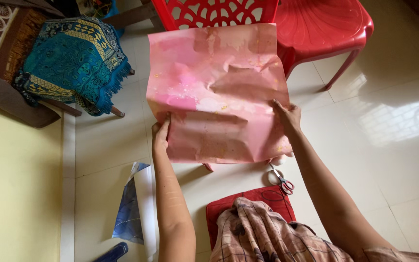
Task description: The person opens a cardboard box containing plush toys, closes the lid, and wraps the box with pink patterned wrapping paper, folding the paper over the sides and pressing it flat. They then apply tape to secure the folded paper edges on the wrapped box.
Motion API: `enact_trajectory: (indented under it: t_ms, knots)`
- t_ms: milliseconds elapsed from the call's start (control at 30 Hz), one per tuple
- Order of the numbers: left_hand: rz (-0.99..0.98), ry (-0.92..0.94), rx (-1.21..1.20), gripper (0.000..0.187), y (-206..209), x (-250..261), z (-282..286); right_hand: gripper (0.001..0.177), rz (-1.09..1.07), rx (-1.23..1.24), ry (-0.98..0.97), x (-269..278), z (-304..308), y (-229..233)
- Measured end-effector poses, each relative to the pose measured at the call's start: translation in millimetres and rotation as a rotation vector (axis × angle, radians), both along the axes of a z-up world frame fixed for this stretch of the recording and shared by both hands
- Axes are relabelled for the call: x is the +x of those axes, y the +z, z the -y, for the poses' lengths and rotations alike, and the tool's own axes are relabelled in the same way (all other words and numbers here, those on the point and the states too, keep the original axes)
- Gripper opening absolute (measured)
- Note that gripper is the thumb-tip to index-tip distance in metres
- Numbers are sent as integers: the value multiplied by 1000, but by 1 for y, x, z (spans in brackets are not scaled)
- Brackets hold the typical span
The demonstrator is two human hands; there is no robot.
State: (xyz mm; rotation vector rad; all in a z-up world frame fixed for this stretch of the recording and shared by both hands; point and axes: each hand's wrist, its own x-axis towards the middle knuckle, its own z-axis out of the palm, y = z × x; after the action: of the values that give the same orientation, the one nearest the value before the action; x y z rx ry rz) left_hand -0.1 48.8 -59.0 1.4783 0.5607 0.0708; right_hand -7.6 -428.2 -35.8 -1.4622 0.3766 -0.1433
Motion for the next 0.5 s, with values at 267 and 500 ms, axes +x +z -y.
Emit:
enact_trajectory:
  t_ms: [267, 500]
  knots:
    - [-167, -172, -30, 58, 26, -43, -4, 31, -168, -45, 81, -38, 24, 13]
    - [106, -192, 161, 27, -3, -100, -21, 55, 43, -490, -104, -77, 47, 18]
